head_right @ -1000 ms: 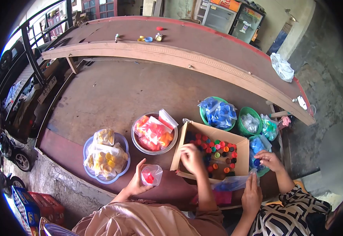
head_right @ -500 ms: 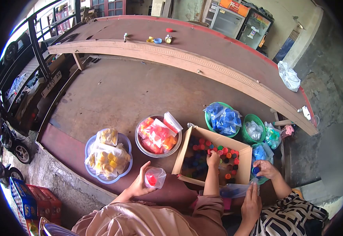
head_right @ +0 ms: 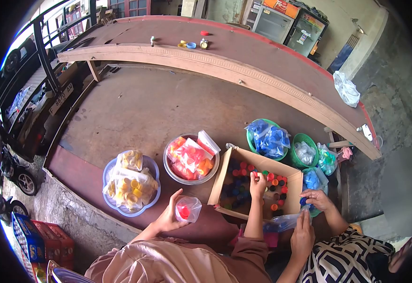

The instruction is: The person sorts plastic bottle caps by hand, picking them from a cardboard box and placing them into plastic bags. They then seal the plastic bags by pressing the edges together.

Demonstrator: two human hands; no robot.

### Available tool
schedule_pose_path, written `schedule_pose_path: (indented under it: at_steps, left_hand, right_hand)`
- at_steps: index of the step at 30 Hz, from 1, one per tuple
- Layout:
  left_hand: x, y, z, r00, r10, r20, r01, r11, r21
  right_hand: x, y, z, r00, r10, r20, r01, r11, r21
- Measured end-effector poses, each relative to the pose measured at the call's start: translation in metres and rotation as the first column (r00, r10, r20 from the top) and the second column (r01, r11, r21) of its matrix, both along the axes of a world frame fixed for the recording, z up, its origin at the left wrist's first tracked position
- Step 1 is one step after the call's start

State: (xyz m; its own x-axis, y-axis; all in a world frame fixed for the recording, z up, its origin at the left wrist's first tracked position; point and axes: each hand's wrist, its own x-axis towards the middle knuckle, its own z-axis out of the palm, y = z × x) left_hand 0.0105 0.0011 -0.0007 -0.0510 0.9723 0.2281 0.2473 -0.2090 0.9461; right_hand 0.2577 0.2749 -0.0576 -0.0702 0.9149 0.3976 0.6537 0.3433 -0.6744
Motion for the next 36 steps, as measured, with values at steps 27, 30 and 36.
schedule_pose_path:
  at_steps: [27,30,36]
  left_hand:
    - [-0.026,0.029,0.046,0.993,0.101,0.061,-0.116,0.937,0.33]
    - [-0.029,0.024,0.051,0.972,0.115,0.206,-0.167,0.951,0.26]
    - [-0.019,0.002,0.033,0.957,0.16,0.241,-0.196,0.972,0.133]
  right_hand:
    - [-0.084,-0.15,0.192,0.677,0.731,-0.086,-0.719,0.682,0.133]
    - [-0.046,-0.088,0.15,0.814,0.452,-0.365,-0.467,0.883,0.052]
    - [0.06,0.011,0.018,0.892,0.157,0.425,-0.042,0.963,-0.267]
